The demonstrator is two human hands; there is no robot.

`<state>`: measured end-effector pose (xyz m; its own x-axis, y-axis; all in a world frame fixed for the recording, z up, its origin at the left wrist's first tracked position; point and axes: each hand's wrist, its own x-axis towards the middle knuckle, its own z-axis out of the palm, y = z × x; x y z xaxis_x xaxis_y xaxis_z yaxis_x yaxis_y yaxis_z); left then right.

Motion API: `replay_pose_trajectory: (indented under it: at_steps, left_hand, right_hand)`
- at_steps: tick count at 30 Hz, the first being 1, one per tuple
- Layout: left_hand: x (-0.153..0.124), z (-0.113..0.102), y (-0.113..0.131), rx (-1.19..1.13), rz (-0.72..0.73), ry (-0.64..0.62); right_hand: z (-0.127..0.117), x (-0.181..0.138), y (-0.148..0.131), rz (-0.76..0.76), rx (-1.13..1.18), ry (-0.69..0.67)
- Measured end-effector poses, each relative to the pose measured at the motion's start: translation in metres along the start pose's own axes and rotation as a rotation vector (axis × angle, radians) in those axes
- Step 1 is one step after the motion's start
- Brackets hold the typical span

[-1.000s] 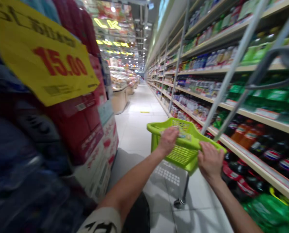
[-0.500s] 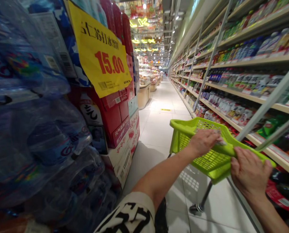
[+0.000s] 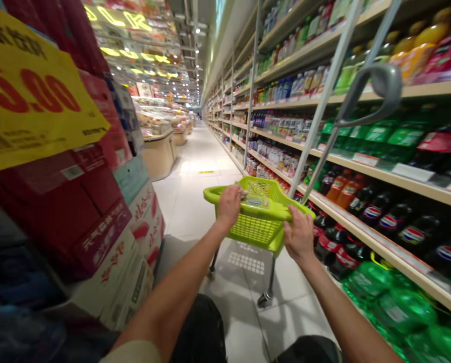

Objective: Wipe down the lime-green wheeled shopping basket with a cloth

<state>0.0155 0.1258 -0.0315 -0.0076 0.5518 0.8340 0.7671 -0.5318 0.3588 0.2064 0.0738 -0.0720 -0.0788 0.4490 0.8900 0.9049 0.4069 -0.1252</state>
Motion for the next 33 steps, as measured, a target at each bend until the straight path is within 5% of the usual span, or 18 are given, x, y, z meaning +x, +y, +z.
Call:
replay_pose_trajectory:
  at_steps: [2,7,9,12,14,19,21,27,33]
  left_hand:
    - [0.0,0.007,0.007,0.001,0.038,-0.013]
    - [-0.01,0.022,0.049,-0.094,0.461,-0.19]
    - [-0.007,0.018,0.041,-0.075,0.426,-0.181]
    - [0.001,0.008,0.016,0.013,0.127,-0.063]
    - [0.002,0.008,0.014,0.042,0.05,-0.066]
    - [-0.009,0.023,0.052,-0.081,0.356,-0.239]
    - [-0.008,0.019,0.048,-0.075,0.342,-0.239]
    - [0.003,-0.004,0.001,0.061,-0.027,-0.092]
    - [-0.009,0.012,0.046,-0.077,0.255,-0.32]
  right_hand:
    - [0.001,0.001,0.0,0.064,0.035,0.028]
    - [-0.002,0.004,0.008,0.088,0.07,0.015]
    - [-0.005,0.003,0.013,0.059,0.08,-0.003]
    - [-0.006,0.003,0.014,0.06,0.084,0.004]
    - [-0.004,0.003,0.011,0.082,0.075,0.009]
    - [-0.004,0.002,0.008,0.041,0.075,-0.02]
    - [-0.006,0.001,0.01,0.026,0.085,-0.048]
    - [-0.008,0.001,0.007,0.078,0.091,-0.045]
    - [-0.011,0.029,-0.012,0.112,0.105,-0.086]
